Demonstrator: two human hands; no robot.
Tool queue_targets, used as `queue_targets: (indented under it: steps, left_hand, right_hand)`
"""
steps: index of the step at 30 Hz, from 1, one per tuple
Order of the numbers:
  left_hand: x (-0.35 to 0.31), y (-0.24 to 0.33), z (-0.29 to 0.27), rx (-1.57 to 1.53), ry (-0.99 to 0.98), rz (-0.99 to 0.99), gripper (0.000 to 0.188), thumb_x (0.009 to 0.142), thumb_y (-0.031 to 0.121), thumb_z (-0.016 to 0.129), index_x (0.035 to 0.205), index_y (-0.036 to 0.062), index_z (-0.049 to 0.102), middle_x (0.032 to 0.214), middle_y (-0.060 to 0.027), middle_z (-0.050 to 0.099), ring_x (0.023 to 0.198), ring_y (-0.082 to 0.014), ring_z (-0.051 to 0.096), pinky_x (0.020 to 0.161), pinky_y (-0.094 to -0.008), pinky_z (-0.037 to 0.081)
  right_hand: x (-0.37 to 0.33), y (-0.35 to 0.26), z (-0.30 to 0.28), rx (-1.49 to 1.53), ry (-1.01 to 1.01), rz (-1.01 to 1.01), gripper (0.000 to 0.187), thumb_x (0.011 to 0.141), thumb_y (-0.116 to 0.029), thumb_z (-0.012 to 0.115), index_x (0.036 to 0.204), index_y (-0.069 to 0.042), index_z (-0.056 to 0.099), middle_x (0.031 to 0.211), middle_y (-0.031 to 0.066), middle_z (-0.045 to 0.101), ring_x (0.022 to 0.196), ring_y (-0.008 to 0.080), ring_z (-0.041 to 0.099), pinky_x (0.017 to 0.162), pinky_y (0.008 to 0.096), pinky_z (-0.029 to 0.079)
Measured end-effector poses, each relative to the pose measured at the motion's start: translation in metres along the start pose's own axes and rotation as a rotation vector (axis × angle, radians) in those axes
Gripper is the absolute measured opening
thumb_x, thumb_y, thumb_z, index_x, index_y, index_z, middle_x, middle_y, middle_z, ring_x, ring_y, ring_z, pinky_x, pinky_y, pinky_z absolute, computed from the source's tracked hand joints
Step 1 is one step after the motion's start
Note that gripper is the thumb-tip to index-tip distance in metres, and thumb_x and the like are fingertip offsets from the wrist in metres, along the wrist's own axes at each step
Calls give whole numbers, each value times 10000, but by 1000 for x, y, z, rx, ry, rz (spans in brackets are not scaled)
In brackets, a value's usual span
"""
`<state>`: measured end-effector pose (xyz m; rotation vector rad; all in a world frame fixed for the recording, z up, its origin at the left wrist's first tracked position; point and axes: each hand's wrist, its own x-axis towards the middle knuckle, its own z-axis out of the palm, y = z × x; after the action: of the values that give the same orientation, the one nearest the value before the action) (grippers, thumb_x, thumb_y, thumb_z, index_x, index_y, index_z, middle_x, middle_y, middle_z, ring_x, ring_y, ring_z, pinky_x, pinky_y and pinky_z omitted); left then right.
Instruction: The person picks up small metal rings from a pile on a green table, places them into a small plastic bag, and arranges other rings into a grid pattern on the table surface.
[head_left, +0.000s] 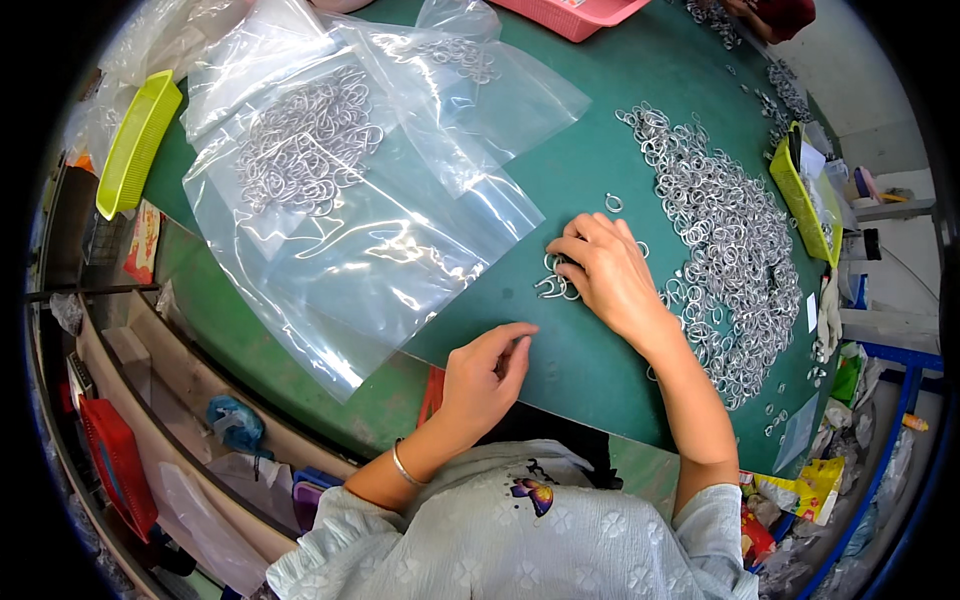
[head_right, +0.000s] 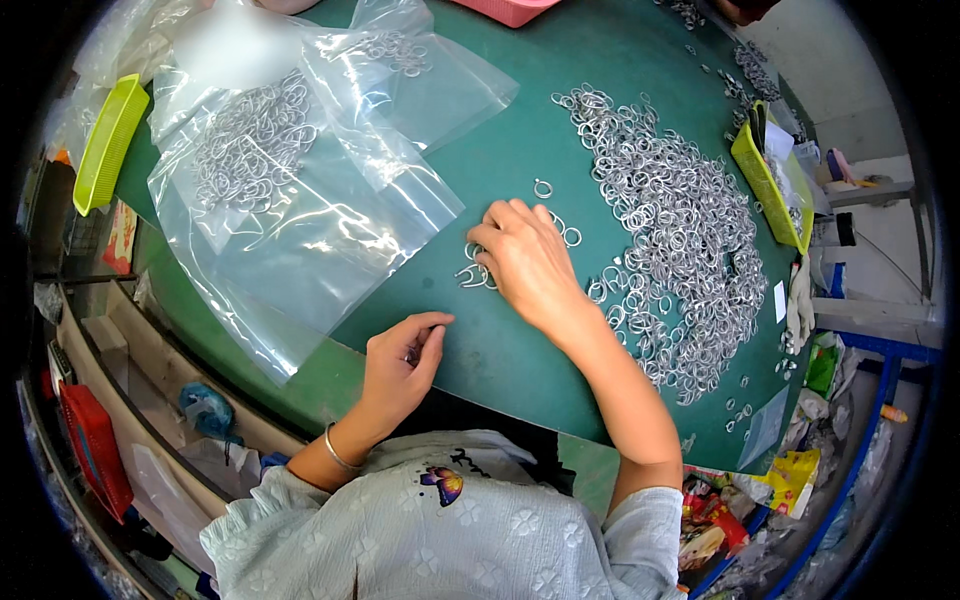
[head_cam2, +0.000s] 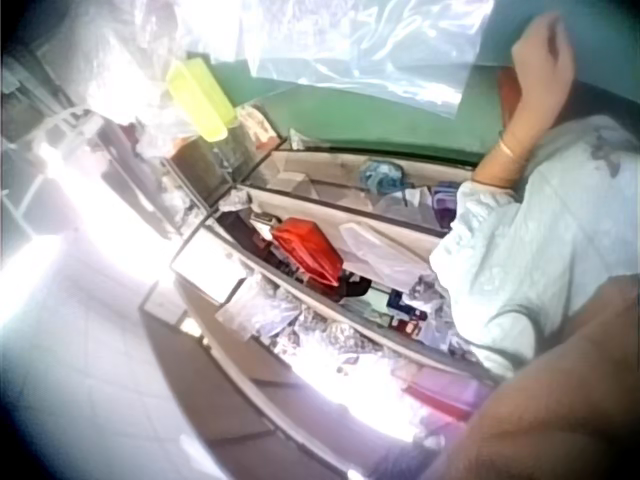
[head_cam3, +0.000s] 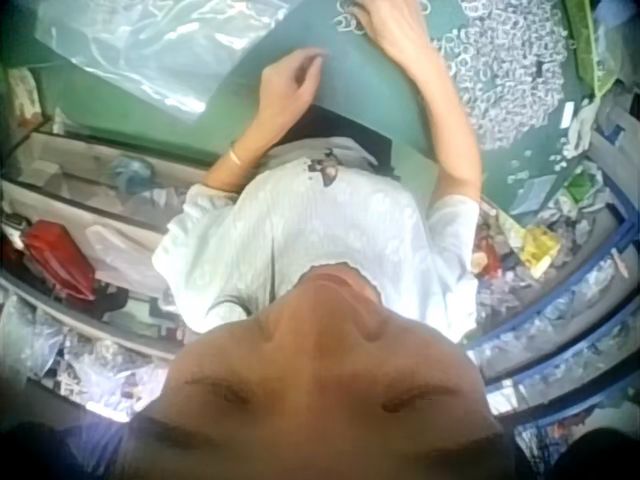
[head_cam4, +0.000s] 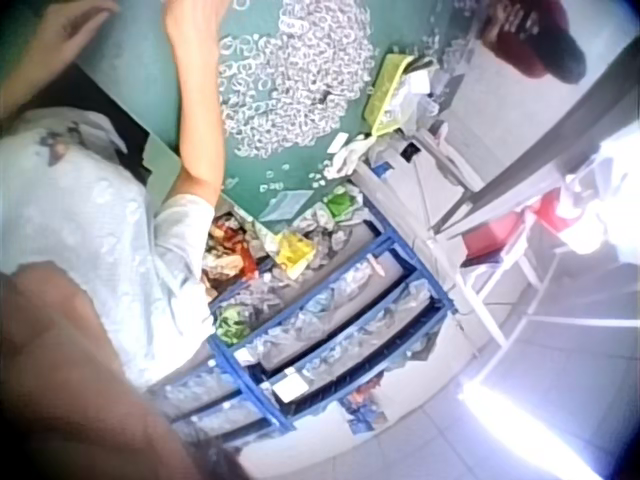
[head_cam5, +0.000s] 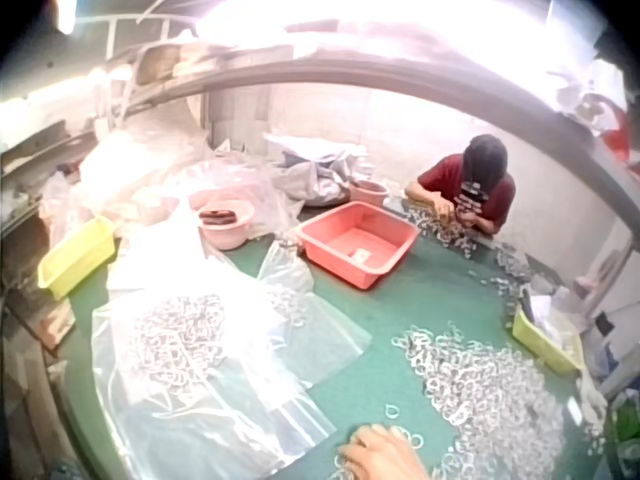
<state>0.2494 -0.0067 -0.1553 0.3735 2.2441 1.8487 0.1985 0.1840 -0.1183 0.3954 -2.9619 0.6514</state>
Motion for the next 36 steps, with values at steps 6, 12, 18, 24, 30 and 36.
queue_targets:
  steps: [6,12,18,24,30,36]
  left_hand:
    - [2,1,1,32,-8,2,151,837,7,622,985,30,643,611,-68,542,456,-94,470,443,-241,372]
    - [7,-1,-1,71,8,42,152,849,8,612,994,38,647,586,-16,487,481,-78,412,456,-233,335]
    - [71,10,15,549,45,300,175,782,117,700,927,53,626,687,-90,577,532,-248,535,495,-335,428]
    - [97,1,22,633,-123,289,182,759,124,708,889,54,601,680,-97,565,542,-304,519,535,-369,442]
    - [77,22,5,-243,-313,-132,129,873,129,630,868,20,561,769,-61,610,547,-115,502,460,-228,362]
    - [-19,22,-5,-990,-650,-767,108,892,54,574,993,15,576,915,-87,623,767,-115,574,624,-225,471]
  right_hand:
    - [-22,16,-10,20,112,184,67,740,-47,678,780,-41,624,763,73,587,776,252,557,717,360,387]
    - [-54,27,-41,-122,73,367,92,758,-6,614,845,-11,644,794,110,603,806,296,576,748,399,433]
    - [-34,0,-17,-369,108,84,325,801,-81,617,1120,-18,605,1231,125,525,1155,336,463,947,510,361]
    - [-56,-10,-3,-328,1,132,378,827,-198,638,1165,-39,586,1358,112,422,1308,364,315,1028,582,265]
    - [-108,-22,2,-270,-5,95,347,794,-141,648,1129,-57,608,1311,107,459,1295,327,352,1028,587,244]
    - [-145,-39,5,-33,-45,135,416,777,-184,680,1154,-41,579,1277,112,477,1273,310,379,1038,534,254]
